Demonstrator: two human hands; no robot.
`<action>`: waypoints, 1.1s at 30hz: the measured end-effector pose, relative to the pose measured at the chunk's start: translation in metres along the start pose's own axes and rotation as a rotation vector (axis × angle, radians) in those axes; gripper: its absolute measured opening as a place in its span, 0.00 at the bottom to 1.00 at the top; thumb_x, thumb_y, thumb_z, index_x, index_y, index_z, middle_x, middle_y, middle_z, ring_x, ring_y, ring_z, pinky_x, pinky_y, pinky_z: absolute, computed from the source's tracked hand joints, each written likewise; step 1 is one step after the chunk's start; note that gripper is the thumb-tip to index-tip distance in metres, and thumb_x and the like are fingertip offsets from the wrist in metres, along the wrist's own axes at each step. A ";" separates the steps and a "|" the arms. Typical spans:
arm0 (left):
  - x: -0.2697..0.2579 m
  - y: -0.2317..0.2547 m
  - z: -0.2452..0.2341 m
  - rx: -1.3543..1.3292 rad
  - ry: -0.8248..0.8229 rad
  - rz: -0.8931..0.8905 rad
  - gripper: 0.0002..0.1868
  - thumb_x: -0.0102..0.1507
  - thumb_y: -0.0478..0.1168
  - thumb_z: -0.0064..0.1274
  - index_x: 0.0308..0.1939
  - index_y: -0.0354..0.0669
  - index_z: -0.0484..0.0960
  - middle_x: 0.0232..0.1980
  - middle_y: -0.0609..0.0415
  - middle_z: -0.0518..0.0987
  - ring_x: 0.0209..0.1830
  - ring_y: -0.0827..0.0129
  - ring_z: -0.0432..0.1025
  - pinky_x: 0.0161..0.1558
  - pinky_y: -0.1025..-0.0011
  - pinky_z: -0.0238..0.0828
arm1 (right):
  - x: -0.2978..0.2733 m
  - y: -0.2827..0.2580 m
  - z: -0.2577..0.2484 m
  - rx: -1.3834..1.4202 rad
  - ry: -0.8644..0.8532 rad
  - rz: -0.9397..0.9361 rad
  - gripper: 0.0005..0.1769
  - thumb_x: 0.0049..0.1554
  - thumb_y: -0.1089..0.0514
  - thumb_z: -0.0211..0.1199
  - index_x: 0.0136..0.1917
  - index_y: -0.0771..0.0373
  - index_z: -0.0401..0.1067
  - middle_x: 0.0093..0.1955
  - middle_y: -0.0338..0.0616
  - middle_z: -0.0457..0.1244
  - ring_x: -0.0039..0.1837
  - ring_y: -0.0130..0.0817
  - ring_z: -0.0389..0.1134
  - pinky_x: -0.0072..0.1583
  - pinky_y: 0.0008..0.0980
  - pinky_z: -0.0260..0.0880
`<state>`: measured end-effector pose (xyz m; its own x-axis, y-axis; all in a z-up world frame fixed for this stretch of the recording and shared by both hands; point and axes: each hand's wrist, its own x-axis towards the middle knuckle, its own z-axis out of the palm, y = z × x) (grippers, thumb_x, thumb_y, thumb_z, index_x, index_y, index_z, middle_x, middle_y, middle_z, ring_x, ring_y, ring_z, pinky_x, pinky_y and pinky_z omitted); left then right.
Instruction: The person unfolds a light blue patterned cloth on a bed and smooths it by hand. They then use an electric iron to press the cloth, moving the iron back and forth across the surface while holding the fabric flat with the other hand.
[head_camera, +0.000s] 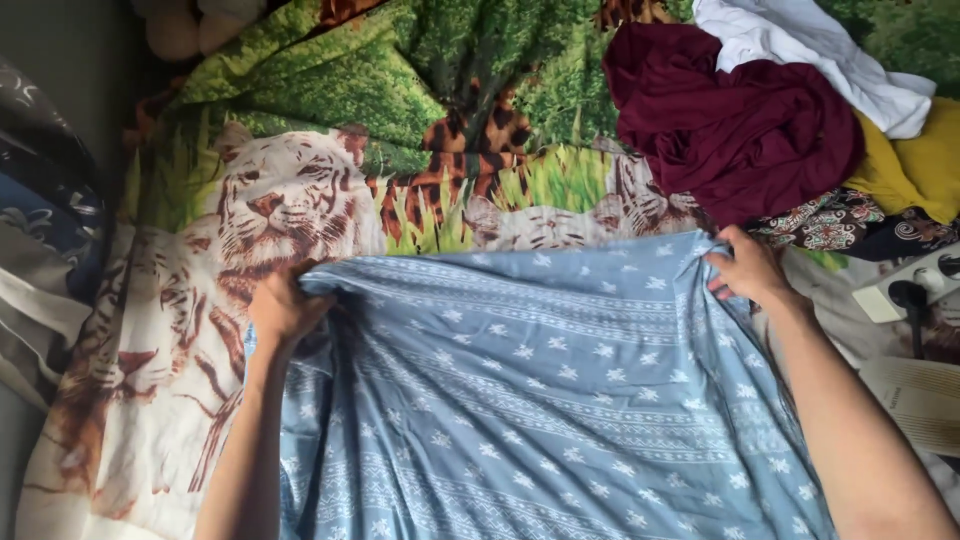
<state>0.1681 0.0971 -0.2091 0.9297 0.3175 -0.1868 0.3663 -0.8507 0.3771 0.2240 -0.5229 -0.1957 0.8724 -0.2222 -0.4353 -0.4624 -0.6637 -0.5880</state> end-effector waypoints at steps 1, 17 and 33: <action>0.006 -0.007 0.001 0.000 -0.001 0.001 0.28 0.43 0.51 0.61 0.48 0.63 0.82 0.38 0.42 0.82 0.43 0.43 0.75 0.46 0.50 0.72 | 0.012 0.007 0.000 0.000 0.001 0.001 0.22 0.60 0.62 0.54 0.65 0.74 0.58 0.46 0.76 0.61 0.37 0.60 0.69 0.36 0.43 0.75; 0.051 -0.008 0.005 0.259 0.131 -0.147 0.42 0.36 0.39 0.70 0.55 0.46 0.72 0.60 0.37 0.67 0.65 0.39 0.55 0.55 0.30 0.45 | 0.084 -0.009 0.023 -0.168 0.464 -0.222 0.19 0.55 0.64 0.59 0.60 0.52 0.65 0.58 0.52 0.54 0.60 0.57 0.61 0.58 0.53 0.65; 0.122 0.090 0.076 -0.099 -0.141 0.431 0.17 0.58 0.48 0.56 0.48 0.49 0.81 0.51 0.42 0.79 0.57 0.46 0.69 0.60 0.50 0.63 | 0.068 -0.016 0.011 -0.643 0.308 -0.161 0.27 0.45 0.34 0.62 0.54 0.47 0.74 0.61 0.37 0.58 0.65 0.41 0.53 0.64 0.44 0.49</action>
<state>0.3116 0.0273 -0.2670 0.9860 -0.1226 -0.1126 -0.0445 -0.8460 0.5313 0.2889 -0.5198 -0.2237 0.9705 -0.2145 -0.1100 -0.2229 -0.9723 -0.0702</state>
